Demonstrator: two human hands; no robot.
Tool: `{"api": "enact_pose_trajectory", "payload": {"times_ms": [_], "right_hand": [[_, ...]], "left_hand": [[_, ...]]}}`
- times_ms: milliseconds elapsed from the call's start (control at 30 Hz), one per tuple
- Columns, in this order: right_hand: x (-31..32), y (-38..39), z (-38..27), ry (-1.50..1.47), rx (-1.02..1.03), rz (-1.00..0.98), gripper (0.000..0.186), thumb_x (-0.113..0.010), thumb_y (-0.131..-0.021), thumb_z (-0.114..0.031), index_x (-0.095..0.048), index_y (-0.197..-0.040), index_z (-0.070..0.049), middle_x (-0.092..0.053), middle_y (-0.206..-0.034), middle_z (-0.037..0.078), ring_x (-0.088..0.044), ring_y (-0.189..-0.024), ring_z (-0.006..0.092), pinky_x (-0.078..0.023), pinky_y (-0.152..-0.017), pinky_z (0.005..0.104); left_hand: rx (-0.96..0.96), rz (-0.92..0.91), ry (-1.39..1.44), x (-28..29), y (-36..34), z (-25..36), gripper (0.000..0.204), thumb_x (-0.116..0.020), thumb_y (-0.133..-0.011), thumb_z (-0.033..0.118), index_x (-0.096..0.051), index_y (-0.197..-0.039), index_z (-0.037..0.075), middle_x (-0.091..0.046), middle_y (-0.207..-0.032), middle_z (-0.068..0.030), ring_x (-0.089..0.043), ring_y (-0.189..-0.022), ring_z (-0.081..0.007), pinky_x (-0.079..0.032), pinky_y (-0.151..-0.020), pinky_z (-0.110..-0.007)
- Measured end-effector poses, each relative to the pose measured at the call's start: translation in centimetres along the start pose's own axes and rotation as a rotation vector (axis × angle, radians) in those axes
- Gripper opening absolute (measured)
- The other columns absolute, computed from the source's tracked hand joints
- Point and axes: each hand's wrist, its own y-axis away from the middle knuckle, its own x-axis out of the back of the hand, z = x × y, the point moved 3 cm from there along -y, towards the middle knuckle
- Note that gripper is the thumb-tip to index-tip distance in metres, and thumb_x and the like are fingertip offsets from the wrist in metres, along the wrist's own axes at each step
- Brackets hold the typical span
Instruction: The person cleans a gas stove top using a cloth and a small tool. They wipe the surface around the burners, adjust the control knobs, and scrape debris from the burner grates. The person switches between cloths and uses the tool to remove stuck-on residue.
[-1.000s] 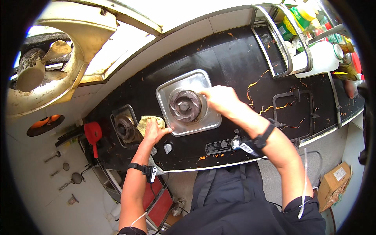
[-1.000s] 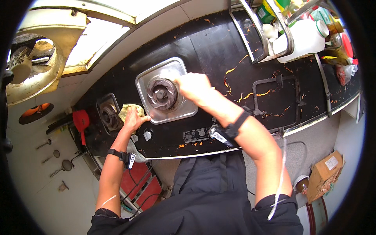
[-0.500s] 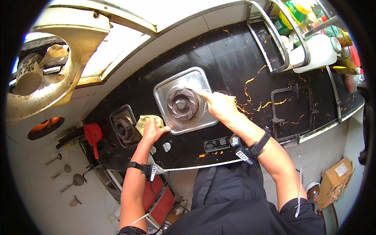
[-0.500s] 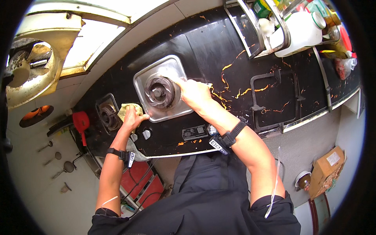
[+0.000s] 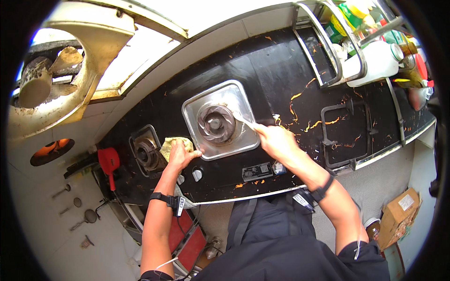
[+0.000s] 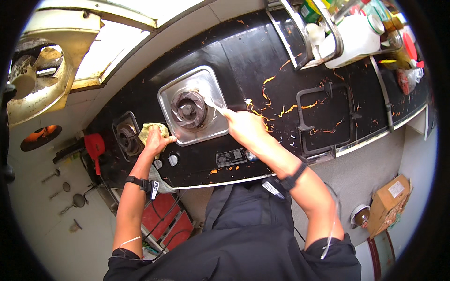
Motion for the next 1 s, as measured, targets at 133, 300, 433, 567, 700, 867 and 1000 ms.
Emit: {"api": "enact_pose_trajectory", "payload": {"times_ms": [133, 300, 433, 567, 700, 867, 1000], "right_hand": [[1.3, 1.5, 2.3, -0.143, -0.062, 0.067, 0.027, -0.056, -0.096, -0.02, -0.069, -0.119, -0.016, -0.071, -0.097, 0.016, -0.069, -0.09, 0.0345, -0.056, -0.078, 0.0436], [-3.9, -5.4, 1.2, 0.066, 0.188, 0.156, 0.026, -0.053, -0.093, -0.019, -0.069, -0.115, -0.019, -0.07, -0.086, 0.014, -0.069, -0.083, 0.0335, -0.055, -0.073, 0.0445], [-3.6, -5.3, 0.5, 0.084, 0.316, 0.265, 0.027, -0.054, -0.092, -0.019, -0.069, -0.115, -0.02, -0.071, -0.087, 0.013, -0.07, -0.082, 0.0328, -0.056, -0.072, 0.0445], [0.0, -0.8, 1.6, 0.17, 0.093, 0.02, 0.026, -0.054, -0.091, -0.02, -0.07, -0.112, -0.02, -0.071, -0.085, 0.012, -0.07, -0.082, 0.0319, -0.056, -0.071, 0.0429], [0.2, -2.0, 0.1, 0.129, 0.172, 0.171, 0.028, -0.054, -0.09, -0.018, -0.068, -0.115, -0.019, -0.068, -0.08, 0.015, -0.069, -0.078, 0.0326, -0.056, -0.068, 0.0444], [-1.6, -3.7, -1.0, 0.143, 0.192, 0.114, 0.033, -0.053, -0.09, -0.015, -0.065, -0.12, -0.022, -0.066, -0.079, 0.013, -0.068, -0.074, 0.0323, -0.055, -0.065, 0.0454], [0.8, 0.3, 0.8, 0.091, -0.031, -0.066, 0.026, -0.054, -0.094, -0.021, -0.069, -0.115, -0.019, -0.072, -0.092, 0.014, -0.07, -0.087, 0.0329, -0.056, -0.075, 0.0455]], "left_hand": [[-0.033, 0.006, 0.026, -0.2, -0.2, -0.4, 0.093, -0.09, -0.058, 0.049, -0.049, -0.116, -0.011, -0.053, -0.116, -0.0275, -0.055, -0.11, -0.04, -0.046, -0.095, -0.044], [0.003, -0.003, 0.021, -0.1, -0.1, -0.4, 0.096, -0.092, -0.056, 0.049, -0.051, -0.119, -0.011, -0.054, -0.119, -0.0286, -0.056, -0.114, -0.0396, -0.047, -0.097, -0.043], [-0.029, 0.015, 0.001, -0.1, -0.1, -0.3, 0.099, -0.089, -0.056, 0.057, -0.049, -0.115, -0.012, -0.052, -0.117, -0.0287, -0.054, -0.111, -0.0401, -0.046, -0.095, -0.044], [-0.013, 0.005, 0.026, -0.3, -0.1, -0.7, 0.098, -0.09, -0.055, 0.056, -0.05, -0.114, -0.012, -0.053, -0.117, -0.0288, -0.055, -0.11, -0.0404, -0.047, -0.095, -0.044], [-0.027, 0.015, 0.029, -0.2, -0.1, -0.6, 0.097, -0.09, -0.055, 0.056, -0.051, -0.113, -0.011, -0.053, -0.116, -0.0288, -0.055, -0.11, -0.0408, -0.047, -0.094, -0.045], [-0.023, 0.023, 0.032, 0.1, 0.0, -0.3, 0.097, -0.091, -0.055, 0.051, -0.052, -0.119, -0.011, -0.053, -0.122, -0.0301, -0.055, -0.113, -0.0424, -0.047, -0.097, -0.045], [-0.065, 0.064, 0.043, -0.1, -0.1, -0.7, 0.097, -0.091, -0.055, 0.05, -0.052, -0.118, -0.012, -0.055, -0.117, -0.0322, -0.055, -0.113, -0.043, -0.047, -0.097, -0.045]]}}
